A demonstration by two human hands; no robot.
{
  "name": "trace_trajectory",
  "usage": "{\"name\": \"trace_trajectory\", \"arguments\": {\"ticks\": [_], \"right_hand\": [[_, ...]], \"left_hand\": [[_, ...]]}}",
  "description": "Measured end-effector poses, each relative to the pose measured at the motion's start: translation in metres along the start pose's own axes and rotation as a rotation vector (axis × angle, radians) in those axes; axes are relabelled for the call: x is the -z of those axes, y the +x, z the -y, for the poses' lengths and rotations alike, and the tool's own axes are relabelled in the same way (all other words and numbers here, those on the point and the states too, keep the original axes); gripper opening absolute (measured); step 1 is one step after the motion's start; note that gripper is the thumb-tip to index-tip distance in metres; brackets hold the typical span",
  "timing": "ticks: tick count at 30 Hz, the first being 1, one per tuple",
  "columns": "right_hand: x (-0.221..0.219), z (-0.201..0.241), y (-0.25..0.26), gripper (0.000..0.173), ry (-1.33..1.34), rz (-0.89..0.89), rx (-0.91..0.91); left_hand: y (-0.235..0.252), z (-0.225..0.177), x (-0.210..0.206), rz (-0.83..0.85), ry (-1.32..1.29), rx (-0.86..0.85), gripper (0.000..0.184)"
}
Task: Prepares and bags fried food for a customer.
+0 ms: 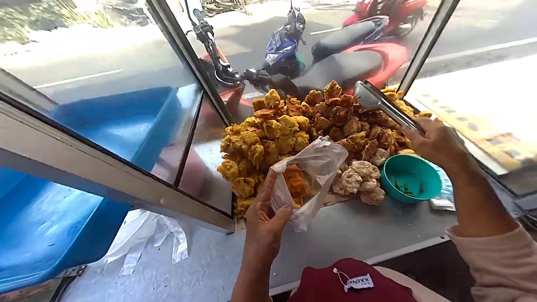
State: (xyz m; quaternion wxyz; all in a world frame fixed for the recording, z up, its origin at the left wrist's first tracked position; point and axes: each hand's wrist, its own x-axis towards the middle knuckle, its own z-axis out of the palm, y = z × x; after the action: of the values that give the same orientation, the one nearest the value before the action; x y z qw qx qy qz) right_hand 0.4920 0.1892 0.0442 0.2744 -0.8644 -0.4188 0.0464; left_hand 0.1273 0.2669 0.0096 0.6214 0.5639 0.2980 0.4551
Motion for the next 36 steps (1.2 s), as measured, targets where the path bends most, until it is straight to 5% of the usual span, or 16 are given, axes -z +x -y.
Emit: {"name": "trace_trajectory", "arguments": {"ticks": [3, 9, 15, 22, 36], "right_hand": [[0.008, -0.003, 0.021, 0.042, -0.152, -0.083, 0.035], [0.021, 0.078, 0.082, 0.037, -0.39, 0.019, 0.194], [0.045, 0.14, 0.145, 0.043, -0.637, 0.161, 0.032], [0.025, 0.112, 0.228, 0.04, -0.612, 0.251, 0.132], [0.02, 0.101, 0.206, 0.042, -0.607, 0.213, 0.161]], "left_hand": [[0.0, -0.006, -0.011, 0.025, -0.02, -0.05, 0.077], [-0.006, -0.01, -0.022, 0.078, -0.034, -0.086, 0.074], [-0.003, 0.002, -0.02, 0.183, -0.019, -0.009, 0.069], [0.02, -0.002, -0.015, 0.296, -0.031, 0.052, 0.07], [0.046, -0.009, -0.013, 0.339, 0.01, 0.179, 0.074]]}}
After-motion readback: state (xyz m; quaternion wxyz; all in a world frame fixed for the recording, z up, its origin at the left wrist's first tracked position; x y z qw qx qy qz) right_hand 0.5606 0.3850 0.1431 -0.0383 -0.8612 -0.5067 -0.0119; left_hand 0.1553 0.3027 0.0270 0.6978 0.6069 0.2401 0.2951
